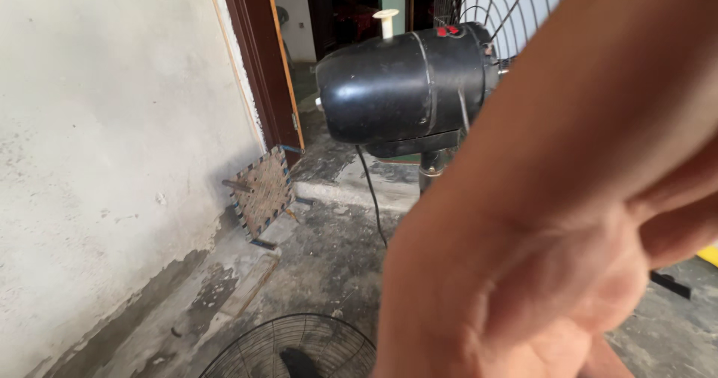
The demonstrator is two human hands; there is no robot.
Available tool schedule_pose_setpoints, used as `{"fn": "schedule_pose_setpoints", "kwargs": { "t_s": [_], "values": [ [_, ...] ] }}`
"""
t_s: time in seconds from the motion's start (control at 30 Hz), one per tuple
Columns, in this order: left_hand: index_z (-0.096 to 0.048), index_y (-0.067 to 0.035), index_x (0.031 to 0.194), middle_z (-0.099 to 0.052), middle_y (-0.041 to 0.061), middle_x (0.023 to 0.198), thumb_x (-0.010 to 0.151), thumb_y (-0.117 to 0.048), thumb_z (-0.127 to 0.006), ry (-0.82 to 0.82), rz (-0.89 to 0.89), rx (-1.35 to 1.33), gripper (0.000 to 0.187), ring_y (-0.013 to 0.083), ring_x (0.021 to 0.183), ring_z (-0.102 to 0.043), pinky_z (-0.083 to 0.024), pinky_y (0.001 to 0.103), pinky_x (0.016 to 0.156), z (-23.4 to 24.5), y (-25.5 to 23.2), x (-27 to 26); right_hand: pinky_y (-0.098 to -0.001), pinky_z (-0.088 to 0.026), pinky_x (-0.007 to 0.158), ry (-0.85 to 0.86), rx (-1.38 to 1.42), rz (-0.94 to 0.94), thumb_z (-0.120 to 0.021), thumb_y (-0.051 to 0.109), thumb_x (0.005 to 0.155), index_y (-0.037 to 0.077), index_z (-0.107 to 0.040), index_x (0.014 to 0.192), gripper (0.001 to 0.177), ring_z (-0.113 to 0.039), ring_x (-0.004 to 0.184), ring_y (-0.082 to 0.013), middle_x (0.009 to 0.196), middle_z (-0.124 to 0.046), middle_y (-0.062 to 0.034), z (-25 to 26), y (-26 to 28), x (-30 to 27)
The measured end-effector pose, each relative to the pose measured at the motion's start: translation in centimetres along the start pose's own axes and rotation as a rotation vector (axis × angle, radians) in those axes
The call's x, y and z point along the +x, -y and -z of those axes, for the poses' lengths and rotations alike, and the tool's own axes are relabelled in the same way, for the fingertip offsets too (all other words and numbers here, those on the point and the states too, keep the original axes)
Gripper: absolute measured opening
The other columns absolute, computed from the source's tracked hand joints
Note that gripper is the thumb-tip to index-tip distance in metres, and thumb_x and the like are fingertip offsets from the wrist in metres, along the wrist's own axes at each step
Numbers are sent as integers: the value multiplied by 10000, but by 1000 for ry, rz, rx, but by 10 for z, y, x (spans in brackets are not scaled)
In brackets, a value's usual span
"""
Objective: The person uses a screwdriver to remove screws from the rear housing of a standing electric fan. They detach the rear motor cover and then remove the front wire cage, leaving the fan blades exposed on the motor shaft.
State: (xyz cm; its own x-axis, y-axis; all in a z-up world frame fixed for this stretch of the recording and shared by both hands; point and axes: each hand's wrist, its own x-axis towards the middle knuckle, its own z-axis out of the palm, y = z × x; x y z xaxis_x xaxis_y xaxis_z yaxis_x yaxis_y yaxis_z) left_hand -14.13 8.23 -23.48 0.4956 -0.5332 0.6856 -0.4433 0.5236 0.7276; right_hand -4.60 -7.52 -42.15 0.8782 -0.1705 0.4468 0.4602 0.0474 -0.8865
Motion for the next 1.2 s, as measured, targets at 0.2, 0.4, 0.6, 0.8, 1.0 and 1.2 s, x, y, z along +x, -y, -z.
{"fn": "schedule_pose_setpoints", "kwargs": {
  "t_s": [0.2, 0.4, 0.6, 0.8, 1.0, 1.2],
  "values": [
    [-625, -142, 1428, -647, 56, 1443, 845, -315, -769, -7, -1, -10, 626, 206, 1359, -608, -505, 420, 1115, -7, 2, 6, -329, -498, 503, 5, -4, -28, -632, 32, 937, -23, -618, 1215, 284, -642, 664, -197, 853, -696, -140, 2, -9, 7],
    [-611, -155, 1443, -620, 57, 1475, 833, -328, -767, -8, -8, 6, 654, 214, 1385, -587, -495, 431, 1117, 0, 10, 4, -339, -500, 505, -1, -6, -57, -641, 31, 942, -16, -606, 1270, 334, -648, 653, -208, 853, -699, -154, 10, -32, 14],
    [-598, -168, 1458, -592, 58, 1508, 820, -342, -764, -22, -23, 75, 682, 222, 1411, -565, -485, 442, 1118, 11, 6, 0, -350, -502, 507, 22, 16, -62, -650, 30, 946, -8, -594, 1325, 385, -653, 641, -220, 852, -702, -168, 2, -50, 33],
    [-584, -181, 1473, -565, 59, 1540, 808, -355, -762, -41, -36, 106, 710, 230, 1437, -543, -475, 454, 1120, 7, 1, -4, -361, -504, 509, 45, 25, -72, -660, 29, 950, -1, -582, 1380, 437, -659, 630, -231, 852, -706, -182, 5, -54, 41],
    [-570, -194, 1488, -538, 60, 1572, 796, -368, -759, -57, -22, 160, 738, 238, 1464, -522, -465, 465, 1122, 9, -5, -9, -371, -506, 510, 47, 23, -110, -669, 28, 955, 6, -570, 1434, 490, -665, 618, -242, 851, -709, -197, 18, -51, 34],
    [-557, -207, 1503, -510, 61, 1604, 784, -382, -757, -122, -117, 671, 767, 246, 1490, -500, -455, 476, 1124, 67, 0, -1, -390, -519, 517, 32, 33, -185, -678, 31, 963, 4, -547, 1481, 535, -671, 598, -263, 845, -711, -216, 19, -45, 45]
  ]
}}
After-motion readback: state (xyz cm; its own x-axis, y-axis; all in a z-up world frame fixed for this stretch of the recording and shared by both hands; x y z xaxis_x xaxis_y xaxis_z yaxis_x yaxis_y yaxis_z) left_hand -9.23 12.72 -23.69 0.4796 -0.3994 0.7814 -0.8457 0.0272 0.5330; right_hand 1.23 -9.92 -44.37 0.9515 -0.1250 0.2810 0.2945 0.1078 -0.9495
